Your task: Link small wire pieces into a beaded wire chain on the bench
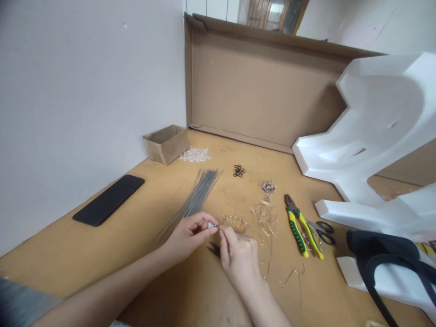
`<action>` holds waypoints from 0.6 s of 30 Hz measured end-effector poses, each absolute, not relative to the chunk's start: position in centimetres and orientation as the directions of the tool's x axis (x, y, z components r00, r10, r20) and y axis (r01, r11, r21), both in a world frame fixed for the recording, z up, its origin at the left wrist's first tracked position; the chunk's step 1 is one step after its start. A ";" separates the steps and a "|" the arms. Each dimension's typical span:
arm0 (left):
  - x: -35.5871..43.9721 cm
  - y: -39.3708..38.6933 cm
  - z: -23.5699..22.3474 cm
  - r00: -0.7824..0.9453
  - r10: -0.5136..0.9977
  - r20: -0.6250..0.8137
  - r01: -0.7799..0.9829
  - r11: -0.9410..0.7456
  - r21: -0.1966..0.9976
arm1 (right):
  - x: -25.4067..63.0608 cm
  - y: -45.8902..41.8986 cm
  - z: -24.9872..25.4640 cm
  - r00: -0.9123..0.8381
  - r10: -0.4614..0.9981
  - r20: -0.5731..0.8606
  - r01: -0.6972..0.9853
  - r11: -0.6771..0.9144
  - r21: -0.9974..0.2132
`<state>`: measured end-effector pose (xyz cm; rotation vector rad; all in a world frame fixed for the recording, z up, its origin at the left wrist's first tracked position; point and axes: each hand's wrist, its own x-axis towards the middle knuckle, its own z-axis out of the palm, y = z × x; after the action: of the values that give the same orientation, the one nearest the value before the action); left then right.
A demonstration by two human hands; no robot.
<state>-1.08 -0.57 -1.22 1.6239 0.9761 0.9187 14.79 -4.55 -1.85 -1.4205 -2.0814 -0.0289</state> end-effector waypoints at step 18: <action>-2.0 0.8 -0.7 0.479 0.872 -0.101 -0.171 0.205 0.964 | 15.4 -4.5 -1.8 -0.230 0.806 0.545 0.892 0.398 -0.212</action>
<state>-2.04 0.78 -0.72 1.1310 0.7721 0.8373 15.35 -4.54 -1.75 -1.4444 -2.0741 -0.1916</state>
